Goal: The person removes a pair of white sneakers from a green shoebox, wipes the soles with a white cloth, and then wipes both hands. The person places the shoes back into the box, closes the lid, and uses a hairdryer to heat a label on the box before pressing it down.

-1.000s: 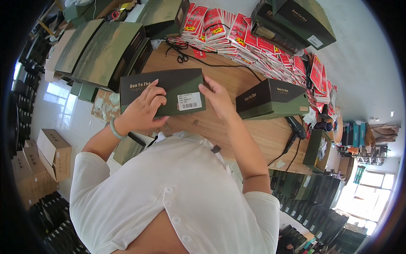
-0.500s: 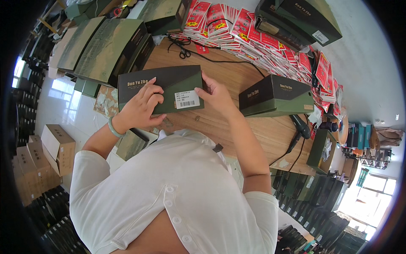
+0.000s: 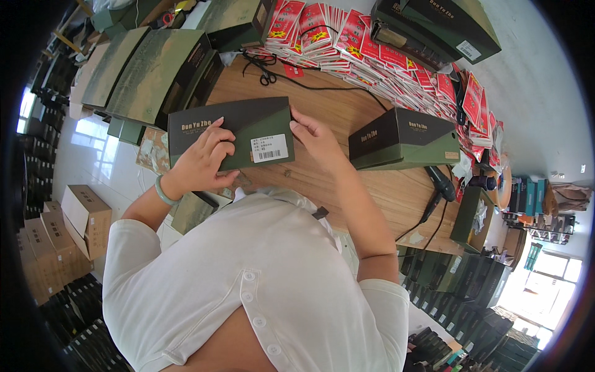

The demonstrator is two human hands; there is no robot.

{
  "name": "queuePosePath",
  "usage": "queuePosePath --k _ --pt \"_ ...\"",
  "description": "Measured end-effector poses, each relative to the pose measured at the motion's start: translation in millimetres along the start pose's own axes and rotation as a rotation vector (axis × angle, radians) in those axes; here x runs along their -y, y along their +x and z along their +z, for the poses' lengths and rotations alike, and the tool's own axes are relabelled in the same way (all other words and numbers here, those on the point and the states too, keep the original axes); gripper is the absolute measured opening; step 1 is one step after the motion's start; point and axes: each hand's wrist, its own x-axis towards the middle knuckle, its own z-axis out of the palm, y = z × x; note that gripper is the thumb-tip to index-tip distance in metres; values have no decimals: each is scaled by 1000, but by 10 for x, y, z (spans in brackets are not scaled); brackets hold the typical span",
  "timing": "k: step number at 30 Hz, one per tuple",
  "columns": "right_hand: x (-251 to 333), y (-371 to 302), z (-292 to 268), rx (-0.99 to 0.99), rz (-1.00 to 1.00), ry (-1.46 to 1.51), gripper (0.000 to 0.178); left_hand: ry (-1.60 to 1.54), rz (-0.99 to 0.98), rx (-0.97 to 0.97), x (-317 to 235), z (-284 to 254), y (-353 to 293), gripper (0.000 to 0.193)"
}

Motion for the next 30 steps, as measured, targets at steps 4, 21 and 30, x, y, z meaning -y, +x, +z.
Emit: queuePosePath --k 4,21,30 --pt "0 -25 84 59 -125 -226 63 11 -1 -13 13 -7 25 46" --pt "-141 -37 23 -5 -93 -62 58 -4 10 1 -6 9 -10 46" --pt "-188 -63 27 29 -212 -221 58 -12 -2 4 -39 -8 -25 43"
